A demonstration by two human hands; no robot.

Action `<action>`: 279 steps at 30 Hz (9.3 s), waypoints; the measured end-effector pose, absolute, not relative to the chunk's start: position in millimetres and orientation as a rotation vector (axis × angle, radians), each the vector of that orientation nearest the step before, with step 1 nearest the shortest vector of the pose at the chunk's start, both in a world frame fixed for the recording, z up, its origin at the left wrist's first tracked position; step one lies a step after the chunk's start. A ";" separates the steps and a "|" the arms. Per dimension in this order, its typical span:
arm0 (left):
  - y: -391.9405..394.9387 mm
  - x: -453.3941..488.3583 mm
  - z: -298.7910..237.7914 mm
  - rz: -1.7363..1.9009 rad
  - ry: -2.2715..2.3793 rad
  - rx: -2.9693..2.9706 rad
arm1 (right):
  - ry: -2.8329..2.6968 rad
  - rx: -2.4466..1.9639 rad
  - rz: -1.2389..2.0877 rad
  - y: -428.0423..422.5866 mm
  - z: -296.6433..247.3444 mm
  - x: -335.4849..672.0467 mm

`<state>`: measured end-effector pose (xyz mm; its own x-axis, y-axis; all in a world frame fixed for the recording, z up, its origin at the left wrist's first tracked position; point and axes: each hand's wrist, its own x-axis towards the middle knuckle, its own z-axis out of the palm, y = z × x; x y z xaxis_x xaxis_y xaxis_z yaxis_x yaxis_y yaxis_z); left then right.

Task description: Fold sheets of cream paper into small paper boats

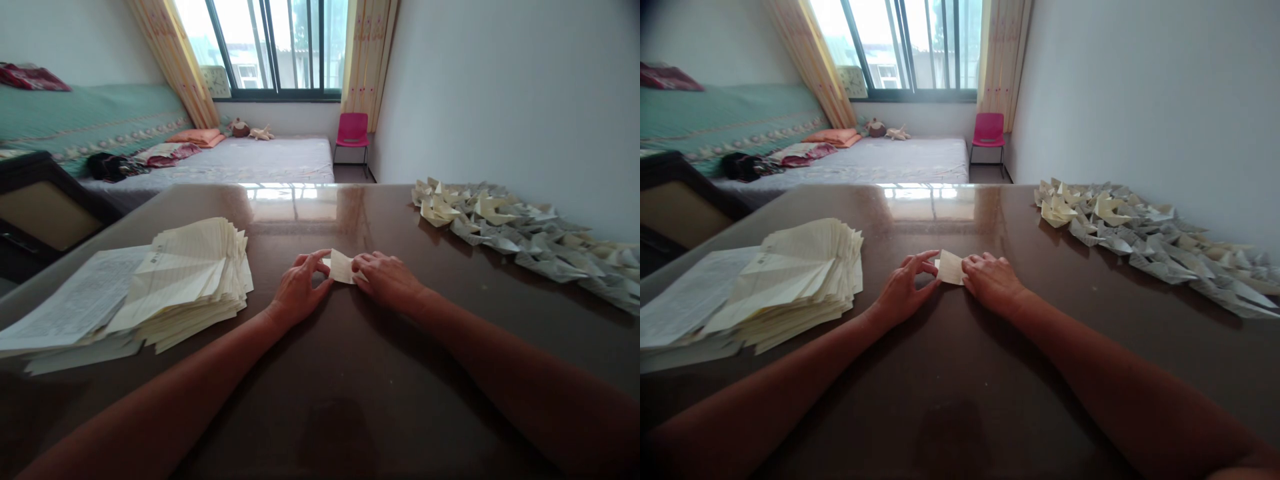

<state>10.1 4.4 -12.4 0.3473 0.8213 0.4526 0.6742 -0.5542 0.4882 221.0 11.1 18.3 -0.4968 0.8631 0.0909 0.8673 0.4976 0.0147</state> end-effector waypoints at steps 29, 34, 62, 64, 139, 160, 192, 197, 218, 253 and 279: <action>-11.5 5.1 -6.2 0.536 1.032 3.026 | -2.460 -0.705 0.693 50.9 -1.1 251.1; -16.5 7.4 -2.8 0.401 1.084 3.053 | -2.594 -0.635 0.692 52.3 12.7 256.9; -20.0 9.2 3.7 0.375 1.046 2.966 | -2.355 -1.271 0.537 47.8 -7.5 244.5; -20.1 9.1 3.5 0.371 1.049 2.969 | -2.347 -1.298 0.506 46.3 -7.6 242.7; -10.3 16.7 5.5 0.215 1.098 2.984 | -2.369 -1.372 0.175 43.5 -23.0 242.5; -13.7 19.4 5.9 0.228 1.141 2.967 | -2.507 -1.284 -0.016 32.0 2.6 246.8; -35.0 14.0 18.2 0.246 0.902 2.923 | -2.627 -0.770 0.554 27.1 8.4 232.3; -25.1 11.4 14.0 0.373 1.094 2.518 | -2.756 -0.733 0.830 27.2 19.3 240.8; -13.5 20.5 7.0 0.232 1.618 2.446 | -2.898 -1.271 0.383 3.0 27.9 222.5; -15.5 21.9 7.5 0.274 1.457 2.783 | -2.796 -1.498 0.597 16.6 29.6 224.2; -51.7 32.8 11.0 -0.047 1.131 3.101 | -2.703 -1.379 0.936 23.5 26.2 229.5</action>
<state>32.8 -51.7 11.0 0.7663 0.6419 0.0275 0.6374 -0.7541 -0.1585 229.5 23.5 26.2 -0.6225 0.7291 -0.2846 0.7489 0.4493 -0.4870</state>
